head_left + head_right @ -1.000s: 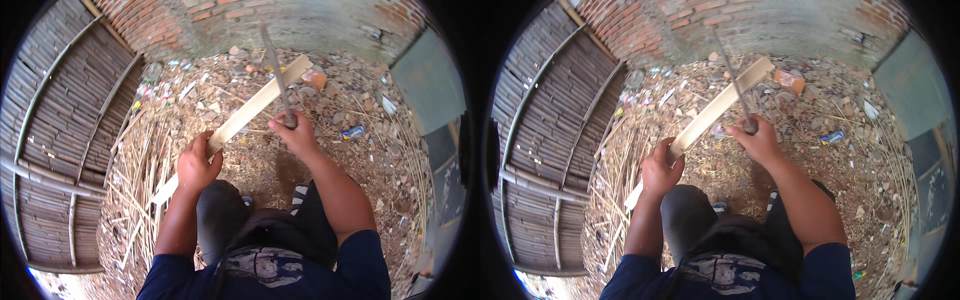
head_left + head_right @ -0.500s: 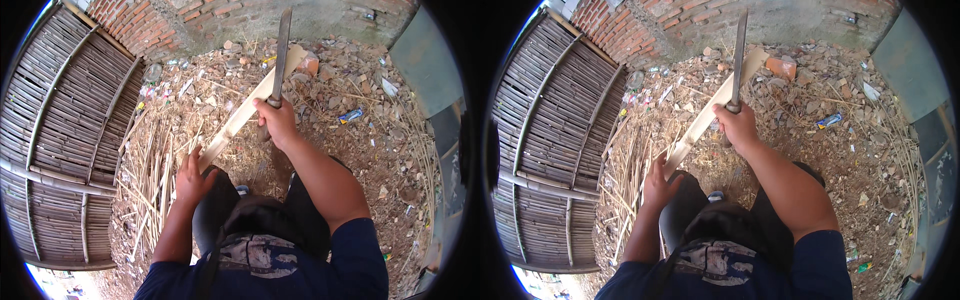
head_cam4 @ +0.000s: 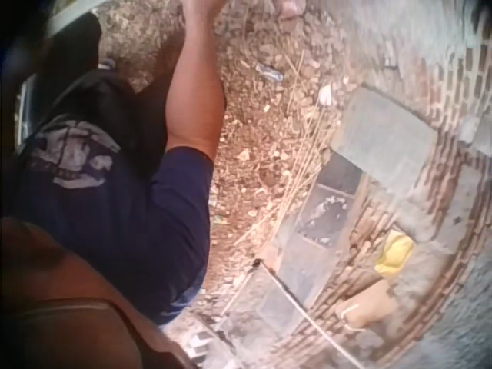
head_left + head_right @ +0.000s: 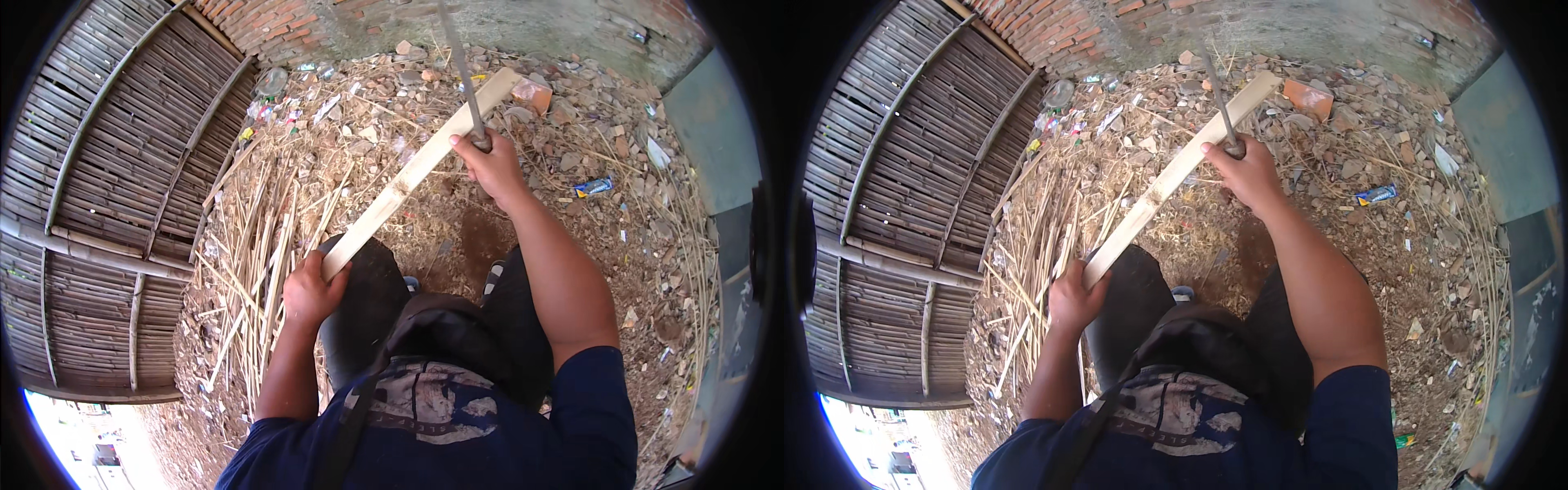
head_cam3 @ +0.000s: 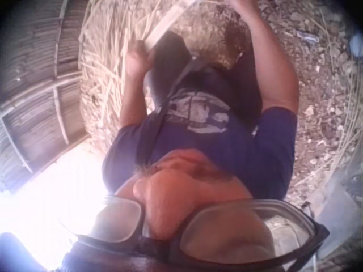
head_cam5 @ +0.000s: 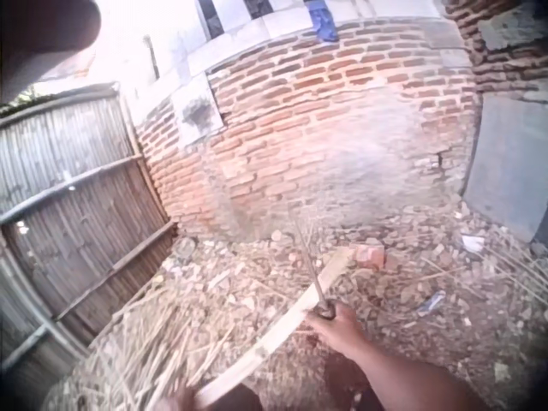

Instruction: The person scrapes bamboo strips using a knife. The person picks up strips from a pile on the ground and scrapes them by hand to smooth the surface.

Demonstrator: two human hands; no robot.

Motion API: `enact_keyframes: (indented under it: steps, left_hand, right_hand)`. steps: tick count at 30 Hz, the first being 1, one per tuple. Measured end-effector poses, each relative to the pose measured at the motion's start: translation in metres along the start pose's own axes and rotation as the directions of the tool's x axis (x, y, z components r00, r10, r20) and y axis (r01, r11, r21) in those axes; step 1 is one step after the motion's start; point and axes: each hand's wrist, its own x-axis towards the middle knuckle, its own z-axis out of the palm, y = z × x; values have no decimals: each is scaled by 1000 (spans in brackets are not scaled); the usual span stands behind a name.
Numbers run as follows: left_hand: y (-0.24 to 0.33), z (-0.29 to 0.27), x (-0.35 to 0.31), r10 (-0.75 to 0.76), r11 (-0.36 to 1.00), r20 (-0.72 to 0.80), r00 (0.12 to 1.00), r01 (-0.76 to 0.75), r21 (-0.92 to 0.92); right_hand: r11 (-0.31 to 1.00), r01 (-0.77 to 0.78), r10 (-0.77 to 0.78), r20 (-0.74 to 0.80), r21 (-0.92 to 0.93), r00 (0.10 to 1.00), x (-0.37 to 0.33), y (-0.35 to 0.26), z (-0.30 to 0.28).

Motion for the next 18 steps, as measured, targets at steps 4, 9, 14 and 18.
enact_keyframes:
  steps: [4, 9, 14, 18]
  left_hand:
    - [-1, -10, -1, -93, 996, 105, 990, 93, 5]
    - [1, -15, 0, -265, 964, 287, 921, 259, 58]
    - [-3, -4, -4, -293, 956, 281, 914, 282, 80]
    - [-10, 6, -9, -278, 960, 243, 929, 272, 60]
  right_hand:
    - [877, 89, -22, 146, -472, 989, -11, -10, 7]
    - [612, 384, 9, 492, -691, 870, -31, -6, 39]
    - [412, 574, 61, 650, -708, 758, -51, 8, 66]
    - [521, 380, 127, 510, -764, 851, -25, 21, 58]
